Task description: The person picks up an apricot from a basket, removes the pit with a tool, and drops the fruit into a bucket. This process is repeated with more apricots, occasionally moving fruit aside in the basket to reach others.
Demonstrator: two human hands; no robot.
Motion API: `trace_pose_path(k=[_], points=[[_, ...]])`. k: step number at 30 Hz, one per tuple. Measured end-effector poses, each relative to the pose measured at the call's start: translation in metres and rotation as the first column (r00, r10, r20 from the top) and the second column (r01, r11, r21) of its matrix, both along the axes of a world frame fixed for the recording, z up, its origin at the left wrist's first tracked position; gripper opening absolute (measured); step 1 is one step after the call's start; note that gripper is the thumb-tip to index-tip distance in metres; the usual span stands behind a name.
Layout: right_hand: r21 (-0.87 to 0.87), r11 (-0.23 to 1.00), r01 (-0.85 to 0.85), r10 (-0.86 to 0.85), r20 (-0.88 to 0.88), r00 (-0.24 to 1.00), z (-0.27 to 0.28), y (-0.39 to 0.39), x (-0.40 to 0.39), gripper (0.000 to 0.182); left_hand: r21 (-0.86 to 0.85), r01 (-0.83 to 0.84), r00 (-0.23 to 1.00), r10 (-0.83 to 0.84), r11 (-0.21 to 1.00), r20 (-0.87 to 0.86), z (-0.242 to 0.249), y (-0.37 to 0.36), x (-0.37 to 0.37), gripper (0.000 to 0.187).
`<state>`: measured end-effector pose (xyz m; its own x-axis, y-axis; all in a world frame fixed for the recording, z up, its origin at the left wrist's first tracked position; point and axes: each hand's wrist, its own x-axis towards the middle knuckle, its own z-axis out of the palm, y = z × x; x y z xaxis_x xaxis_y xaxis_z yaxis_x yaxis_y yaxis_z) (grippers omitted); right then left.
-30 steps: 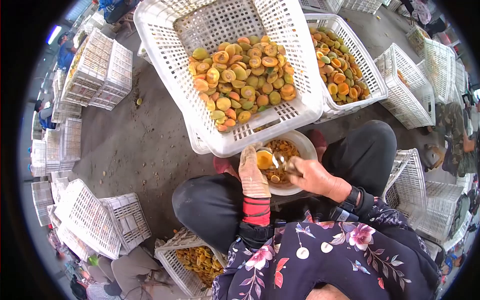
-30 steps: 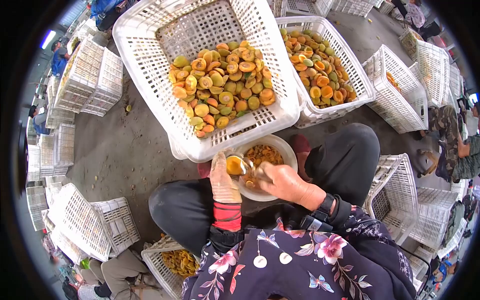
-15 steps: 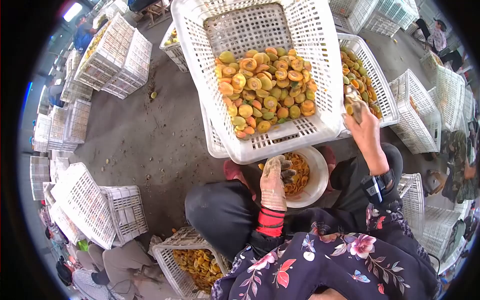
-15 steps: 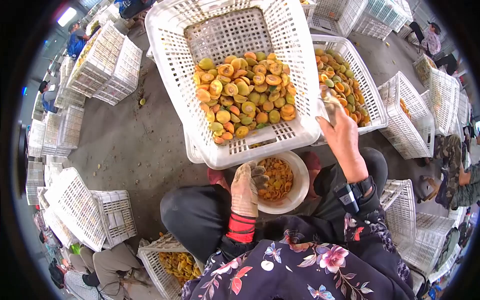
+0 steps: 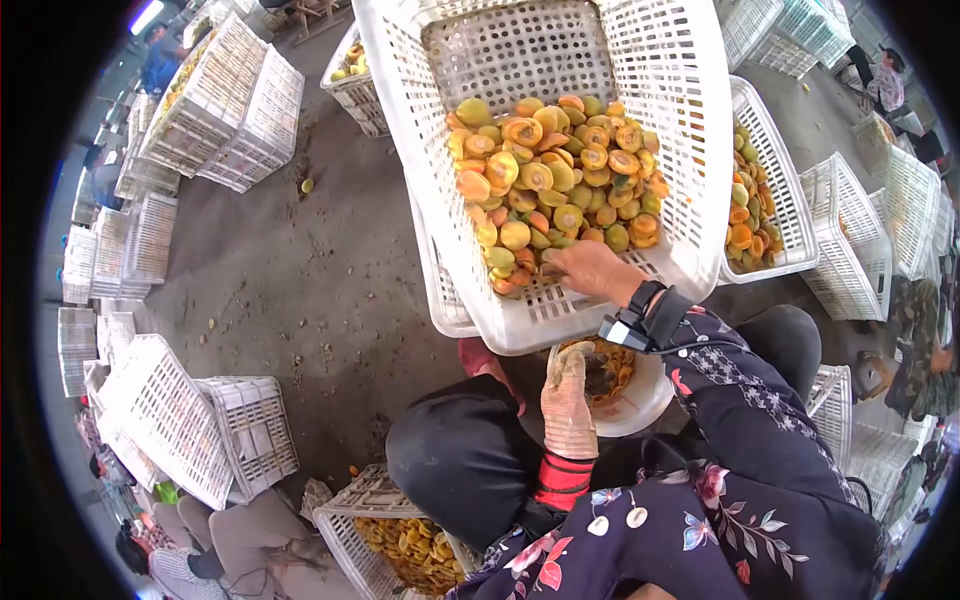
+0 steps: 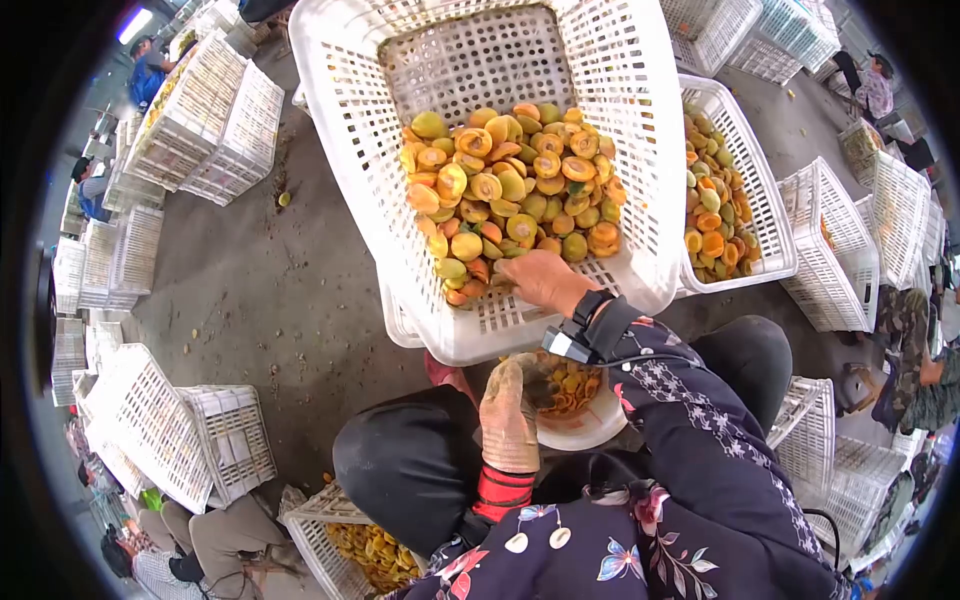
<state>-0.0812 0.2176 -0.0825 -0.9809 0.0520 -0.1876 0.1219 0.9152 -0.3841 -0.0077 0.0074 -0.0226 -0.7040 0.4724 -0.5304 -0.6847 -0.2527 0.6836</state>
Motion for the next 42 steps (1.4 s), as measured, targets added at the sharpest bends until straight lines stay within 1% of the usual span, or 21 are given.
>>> trace_pose_path(k=[2,4,6,7,8,9,10,11,12,13,15,16,18,24,26,27,29,33,39,41,42], points=[[-0.073,0.994,0.079,-0.083,-0.063,0.995,0.005,-0.002,0.003,0.019,-0.054,0.012,0.992,-0.019,0.998,-0.125,-0.003,-0.001,-0.001,0.032],[-0.146,0.977,0.155,-0.172,-0.118,0.978,0.02,-0.006,0.015,0.023,-0.034,-0.047,0.993,0.043,0.998,-0.112,-0.002,-0.003,-0.001,0.035],[-0.604,0.654,0.455,-0.29,0.355,0.889,0.088,-0.019,0.035,0.036,-0.016,-0.104,0.99,0.102,0.994,-0.095,-0.009,-0.006,-0.003,0.038],[-0.705,0.548,0.45,-0.219,0.398,0.891,0.112,-0.029,0.049,0.046,-0.001,-0.103,0.994,0.103,0.995,-0.047,-0.021,-0.011,-0.004,0.043],[-0.704,0.541,0.46,-0.223,0.407,0.886,0.108,-0.037,0.065,0.046,0.012,-0.103,0.995,0.103,0.995,0.003,-0.027,-0.013,-0.003,0.048],[-0.771,0.57,0.282,-0.184,0.215,0.959,0.1,-0.044,0.082,0.046,0.126,-0.153,0.988,0.151,0.98,0.03,0.001,-0.003,-0.007,0.054],[-0.799,0.595,0.09,-0.14,0.008,0.99,0.097,-0.05,0.096,0.047,0.032,-0.05,0.993,0.053,0.998,-0.106,0.012,-0.004,-0.008,0.055],[-0.657,0.735,0.17,-0.202,0.029,0.979,0.11,-0.056,0.109,0.05,0.122,-0.034,0.999,0.032,0.992,0.022,0.015,-0.002,-0.009,0.053],[-0.596,0.768,0.233,-0.299,-0.013,0.954,0.11,-0.062,0.121,0.042,0.213,-0.032,0.989,0.0,0.977,0.148,0.017,-0.002,-0.008,0.051],[-0.531,0.809,0.25,-0.321,-0.045,0.946,0.112,-0.066,0.134,0.039,0.213,-0.026,0.989,-0.006,0.977,0.147,0.016,-0.004,-0.004,0.051],[-0.429,0.861,0.273,-0.33,-0.063,0.942,0.127,-0.078,0.155,0.034,0.024,0.005,0.991,-0.002,1.0,-0.133,0.01,-0.006,0.001,0.047],[-0.393,0.876,0.279,-0.32,-0.044,0.946,0.136,-0.086,0.165,0.031,0.027,0.015,0.991,-0.011,1.0,-0.137,0.009,-0.007,0.001,0.047],[-0.266,0.933,0.242,-0.248,0.011,0.969,0.141,-0.1,0.18,0.029,0.156,-0.003,0.994,-0.014,0.988,0.106,0.016,-0.004,-0.001,0.044],[-0.046,0.969,0.245,-0.245,-0.003,0.97,0.13,-0.11,0.195,0.018,0.139,0.156,0.983,-0.14,0.978,-0.119,0.015,-0.002,0.009,0.043],[0.009,0.976,0.218,-0.218,-0.025,0.976,0.125,-0.109,0.197,0.017,0.019,0.192,0.926,-0.175,0.981,-0.334,0.018,-0.002,0.011,0.042],[0.009,0.975,0.223,-0.223,-0.026,0.974,0.124,-0.107,0.199,0.017,0.019,0.197,0.925,-0.179,0.98,-0.335,0.02,-0.001,0.012,0.042],[0.011,0.982,0.19,-0.189,-0.063,0.98,0.123,-0.105,0.202,0.018,0.091,0.141,0.986,-0.132,0.986,-0.098,0.031,0.002,0.012,0.042],[-0.005,0.982,0.187,-0.186,-0.126,0.974,0.122,-0.101,0.205,0.02,0.065,0.14,0.981,-0.13,0.988,-0.145,0.026,0.004,0.013,0.042],[-0.068,0.981,0.184,-0.178,0.093,0.98,0.111,-0.1,0.203,0.019,-0.065,0.151,0.972,-0.16,0.986,-0.169,0.008,0.003,0.009,0.044],[-0.449,0.858,0.25,-0.245,0.07,0.967,0.104,-0.105,0.202,0.024,-0.018,0.144,0.982,-0.145,0.989,-0.124,0.008,0.003,0.007,0.043],[-0.449,0.858,0.25,-0.245,0.07,0.967,0.105,-0.104,0.201,0.024,-0.018,0.144,0.982,-0.145,0.989,-0.124,0.012,0.004,0.006,0.043]])
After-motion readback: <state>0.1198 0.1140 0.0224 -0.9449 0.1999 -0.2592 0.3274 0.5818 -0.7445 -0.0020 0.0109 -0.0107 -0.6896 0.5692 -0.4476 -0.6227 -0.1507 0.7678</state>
